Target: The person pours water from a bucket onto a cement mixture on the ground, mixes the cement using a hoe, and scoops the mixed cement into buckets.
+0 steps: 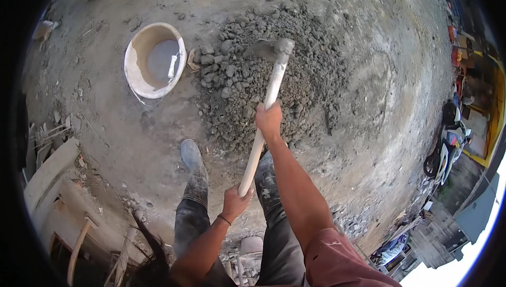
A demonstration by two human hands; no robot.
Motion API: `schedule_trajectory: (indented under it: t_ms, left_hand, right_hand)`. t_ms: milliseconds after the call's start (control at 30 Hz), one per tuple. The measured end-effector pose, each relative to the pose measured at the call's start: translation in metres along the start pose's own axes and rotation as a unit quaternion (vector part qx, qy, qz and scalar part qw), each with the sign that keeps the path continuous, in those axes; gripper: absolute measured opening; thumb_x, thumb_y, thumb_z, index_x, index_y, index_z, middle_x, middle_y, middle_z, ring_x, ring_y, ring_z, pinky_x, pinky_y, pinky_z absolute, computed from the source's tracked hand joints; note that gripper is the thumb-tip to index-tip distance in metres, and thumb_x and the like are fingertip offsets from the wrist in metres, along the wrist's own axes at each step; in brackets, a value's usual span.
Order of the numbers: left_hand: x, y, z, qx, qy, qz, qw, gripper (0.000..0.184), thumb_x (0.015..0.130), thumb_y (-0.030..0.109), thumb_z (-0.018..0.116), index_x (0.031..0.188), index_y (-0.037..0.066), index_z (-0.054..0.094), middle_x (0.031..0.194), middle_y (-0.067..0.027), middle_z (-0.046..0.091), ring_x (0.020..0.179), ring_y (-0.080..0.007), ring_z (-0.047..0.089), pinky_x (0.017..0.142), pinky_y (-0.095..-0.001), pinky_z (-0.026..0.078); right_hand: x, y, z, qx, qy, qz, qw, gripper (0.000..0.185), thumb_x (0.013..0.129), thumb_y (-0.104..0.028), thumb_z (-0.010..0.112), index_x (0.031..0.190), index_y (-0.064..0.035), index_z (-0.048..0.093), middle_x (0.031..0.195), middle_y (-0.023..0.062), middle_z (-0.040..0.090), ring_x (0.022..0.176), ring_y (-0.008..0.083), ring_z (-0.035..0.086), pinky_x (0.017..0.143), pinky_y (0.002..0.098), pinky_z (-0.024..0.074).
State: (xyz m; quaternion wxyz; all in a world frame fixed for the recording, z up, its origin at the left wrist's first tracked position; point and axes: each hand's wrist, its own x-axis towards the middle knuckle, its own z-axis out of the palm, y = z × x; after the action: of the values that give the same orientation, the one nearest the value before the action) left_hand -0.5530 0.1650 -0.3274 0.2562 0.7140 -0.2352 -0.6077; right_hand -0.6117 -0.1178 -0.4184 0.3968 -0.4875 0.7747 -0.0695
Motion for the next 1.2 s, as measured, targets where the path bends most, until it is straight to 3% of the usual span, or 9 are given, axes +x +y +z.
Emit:
schedule_trajectory:
  t_ms: [67,367,467,567,633,933,1033,1133,1200]
  left_hand:
    - [-0.009,-0.003,-0.005,0.032,-0.019,0.068,0.997,0.028,0.091,0.026,0.077,0.103,0.001,0.072,0.075,-0.0185,0.068,0.067,-0.0340,0.069,0.064,-0.0412,0.052]
    - [0.052,0.098,-0.020,0.043,-0.132,0.193,0.971,0.029,0.088,0.031,0.078,0.097,0.004,0.073,0.080,-0.0214,0.069,0.073,-0.0412,0.068,0.063,-0.0453,0.052]
    - [0.037,0.074,-0.023,0.078,-0.121,0.135,0.980,0.032,0.087,0.035,0.078,0.096,0.005,0.072,0.078,-0.0215,0.068,0.075,-0.0421,0.067,0.065,-0.0470,0.052]
    - [0.005,0.027,-0.032,0.085,-0.079,0.049,0.992,0.036,0.086,0.038,0.079,0.095,0.004,0.072,0.075,-0.0214,0.067,0.077,-0.0421,0.068,0.067,-0.0489,0.052]
    - [0.015,0.002,-0.044,0.206,-0.072,0.036,0.975,0.036,0.086,0.037,0.078,0.094,0.003,0.073,0.076,-0.0217,0.068,0.076,-0.0423,0.068,0.068,-0.0490,0.053]
    - [-0.013,0.003,-0.076,0.136,-0.140,0.153,0.969,0.030,0.083,0.029,0.082,0.095,0.003,0.074,0.077,-0.0209,0.069,0.072,-0.0390,0.069,0.065,-0.0448,0.053]
    - [-0.048,-0.013,-0.065,0.128,-0.130,0.084,0.980,0.030,0.083,0.029,0.082,0.096,0.002,0.074,0.076,-0.0200,0.069,0.071,-0.0380,0.070,0.064,-0.0440,0.053]
    - [-0.040,-0.030,-0.056,0.130,-0.095,0.053,0.985,0.031,0.085,0.029,0.081,0.096,0.002,0.075,0.075,-0.0200,0.069,0.070,-0.0363,0.071,0.064,-0.0431,0.053]
    - [-0.032,-0.033,-0.045,0.152,-0.070,0.037,0.985,0.030,0.086,0.029,0.080,0.097,0.001,0.075,0.075,-0.0200,0.069,0.070,-0.0358,0.071,0.064,-0.0428,0.053]
  right_hand:
    - [-0.027,-0.025,-0.035,0.110,-0.043,0.065,0.991,0.029,0.094,-0.014,0.062,0.108,0.0095,0.054,0.082,0.0171,0.065,0.058,0.0236,0.067,0.048,0.0388,0.0532]
    - [-0.034,-0.092,-0.189,0.190,0.192,-0.059,0.961,0.022,0.098,-0.008,0.056,0.108,0.0103,0.050,0.069,0.0076,0.056,0.047,0.0143,0.055,0.038,0.0300,0.0466]
    - [-0.017,-0.059,-0.143,0.201,0.135,-0.008,0.970,0.019,0.097,-0.010,0.059,0.101,0.0071,0.052,0.066,0.0060,0.055,0.046,0.0143,0.054,0.039,0.0302,0.0462]
    - [0.010,0.073,-0.030,0.123,0.045,0.095,0.987,0.030,0.090,-0.015,0.069,0.093,0.0091,0.052,0.070,0.0117,0.061,0.050,0.0200,0.062,0.042,0.0373,0.0486]
    - [-0.003,0.064,-0.024,0.154,0.062,0.116,0.979,0.026,0.092,-0.014,0.069,0.092,0.0064,0.051,0.069,0.0104,0.060,0.049,0.0186,0.059,0.042,0.0361,0.0474]
    - [-0.120,-0.050,-0.108,0.262,0.169,0.006,0.950,0.022,0.099,-0.012,0.060,0.104,0.0052,0.048,0.069,0.0069,0.055,0.045,0.0132,0.053,0.038,0.0302,0.0422]
    - [-0.130,-0.030,-0.089,0.214,0.141,0.039,0.966,0.025,0.099,-0.012,0.060,0.108,0.0083,0.048,0.071,0.0087,0.057,0.046,0.0144,0.056,0.038,0.0293,0.0422]
    - [-0.057,0.086,0.013,-0.036,0.114,0.053,0.991,0.031,0.092,-0.017,0.069,0.104,0.0068,0.054,0.083,0.0198,0.067,0.056,0.0270,0.067,0.051,0.0417,0.0538]
    - [-0.044,0.061,0.005,0.026,0.061,0.084,0.994,0.031,0.092,-0.018,0.069,0.104,0.0061,0.055,0.083,0.0199,0.068,0.059,0.0274,0.068,0.053,0.0408,0.0543]
